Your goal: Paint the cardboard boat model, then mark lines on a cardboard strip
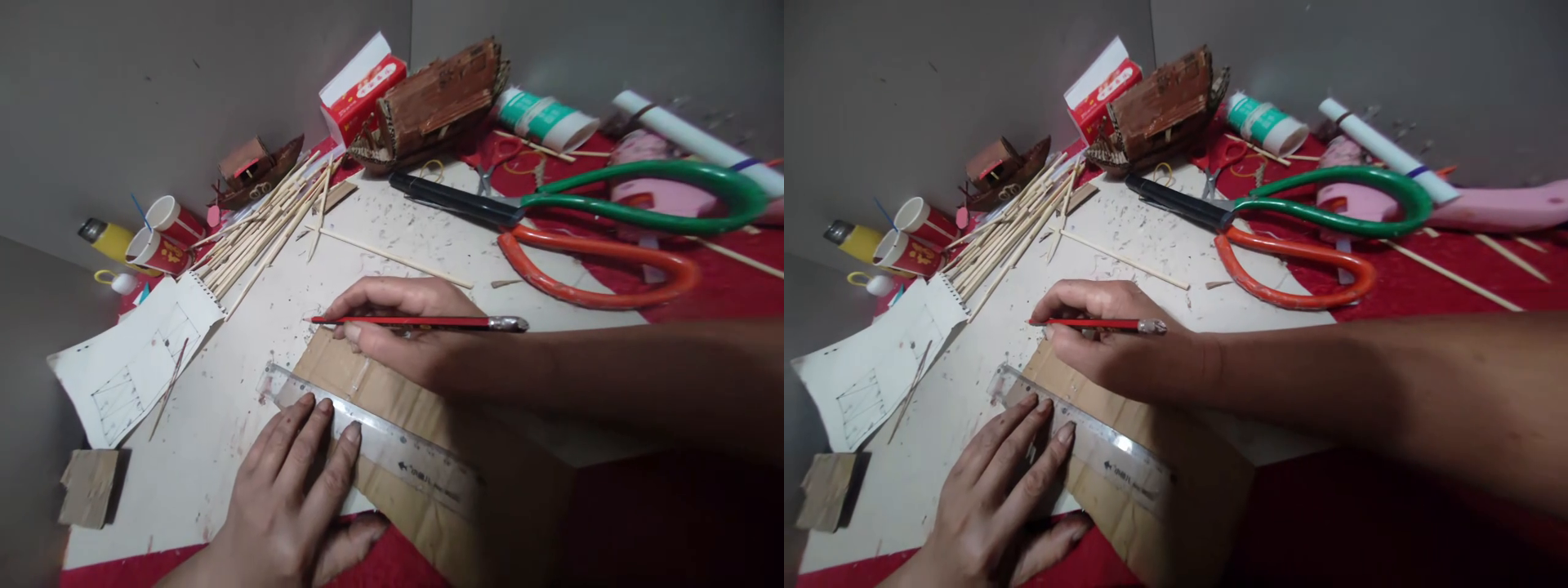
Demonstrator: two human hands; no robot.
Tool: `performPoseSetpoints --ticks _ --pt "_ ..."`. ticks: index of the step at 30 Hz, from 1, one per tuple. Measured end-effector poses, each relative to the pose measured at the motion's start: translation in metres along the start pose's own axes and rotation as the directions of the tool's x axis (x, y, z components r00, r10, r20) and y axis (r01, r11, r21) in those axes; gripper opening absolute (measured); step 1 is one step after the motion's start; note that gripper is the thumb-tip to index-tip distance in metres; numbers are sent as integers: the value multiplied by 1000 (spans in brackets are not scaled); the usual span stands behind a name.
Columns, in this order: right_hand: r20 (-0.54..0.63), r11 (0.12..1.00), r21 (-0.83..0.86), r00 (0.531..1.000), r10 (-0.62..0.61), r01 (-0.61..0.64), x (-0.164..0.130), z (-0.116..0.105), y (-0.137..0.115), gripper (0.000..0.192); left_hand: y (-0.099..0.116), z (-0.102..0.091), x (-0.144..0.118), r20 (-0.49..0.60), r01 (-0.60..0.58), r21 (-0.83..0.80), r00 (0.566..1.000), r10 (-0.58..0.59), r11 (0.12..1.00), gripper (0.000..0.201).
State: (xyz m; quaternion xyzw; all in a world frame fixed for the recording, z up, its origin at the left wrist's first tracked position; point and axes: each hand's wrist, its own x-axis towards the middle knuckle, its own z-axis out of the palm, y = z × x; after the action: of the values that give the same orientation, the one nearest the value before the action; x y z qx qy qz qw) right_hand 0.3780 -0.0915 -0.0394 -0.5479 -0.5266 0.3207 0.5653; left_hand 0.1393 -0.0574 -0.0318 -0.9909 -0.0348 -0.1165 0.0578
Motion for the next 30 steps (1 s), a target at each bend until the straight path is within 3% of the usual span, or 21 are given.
performPoseSetpoints --ticks 16,23,27,30 --pt "-15 999 -40 1000 -17 16 -1 1 5 22 4 -6 4 -84 -35 -11 996 34 999 47" --pt "-38 995 -99 999 13 -17 -1 3 6 22 14 9 -5 -204 -49 -13 978 46 999 50" --pt "-17 998 -56 999 33 -34 -1 3 8 22 21 16 -10 -214 -103 -5 972 99 995 22" --pt "-15 1000 -20 1000 -7 7 -2 3 10 23 24 15 -9 -164 -174 38 970 178 984 19"
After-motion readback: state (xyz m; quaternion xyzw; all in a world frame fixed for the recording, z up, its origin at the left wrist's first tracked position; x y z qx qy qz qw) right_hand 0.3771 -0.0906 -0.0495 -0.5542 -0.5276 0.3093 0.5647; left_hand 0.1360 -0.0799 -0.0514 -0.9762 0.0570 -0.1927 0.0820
